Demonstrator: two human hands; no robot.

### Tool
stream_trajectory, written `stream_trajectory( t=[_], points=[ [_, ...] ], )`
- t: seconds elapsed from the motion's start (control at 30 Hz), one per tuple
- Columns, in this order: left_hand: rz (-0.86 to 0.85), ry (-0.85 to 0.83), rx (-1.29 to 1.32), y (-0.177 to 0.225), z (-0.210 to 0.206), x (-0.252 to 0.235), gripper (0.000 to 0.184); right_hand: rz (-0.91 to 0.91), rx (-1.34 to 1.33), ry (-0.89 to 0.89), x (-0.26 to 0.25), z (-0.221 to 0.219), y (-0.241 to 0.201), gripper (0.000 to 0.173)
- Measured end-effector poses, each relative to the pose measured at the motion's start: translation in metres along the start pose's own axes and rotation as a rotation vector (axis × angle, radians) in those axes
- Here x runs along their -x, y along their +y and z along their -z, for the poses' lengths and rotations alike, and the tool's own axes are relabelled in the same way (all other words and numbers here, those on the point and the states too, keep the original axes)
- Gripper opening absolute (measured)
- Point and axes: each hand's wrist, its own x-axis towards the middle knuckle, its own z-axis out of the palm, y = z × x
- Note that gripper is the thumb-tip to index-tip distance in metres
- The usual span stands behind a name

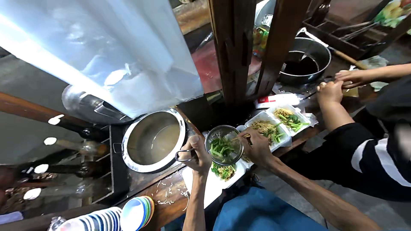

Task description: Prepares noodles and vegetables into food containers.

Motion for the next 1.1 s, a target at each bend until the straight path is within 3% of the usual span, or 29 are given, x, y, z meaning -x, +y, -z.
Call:
stream_trajectory(
  t=[0.27,0.37,0.5,0.73,1.1],
  points=[
    [0.007,0.024,-0.035,-0.007,0.004,0.005,0.043,-0.449,-0.371,-0.057,0.006,0.001,-0.002,0.022],
    [0.012,0.022,-0.027,-0.006,0.003,0.002,0.043,-0.477,-0.384,-0.059,-0.001,0.006,0.001,0.021],
    [-0.001,0.006,-0.022,-0.005,0.001,-0.002,0.043,-0.324,-0.253,-0.047,0.000,0.004,0.009,0.021],
    [-0.024,0.019,-0.056,-0.009,-0.001,-0.002,0.044,-0.657,-0.510,-0.074,-0.007,0.005,0.012,0.021],
    [-0.050,-0.076,-0.129,-0.018,-0.029,-0.004,0.045,-0.832,-0.744,0.034,-0.007,0.018,0.036,0.013]
  ],
)
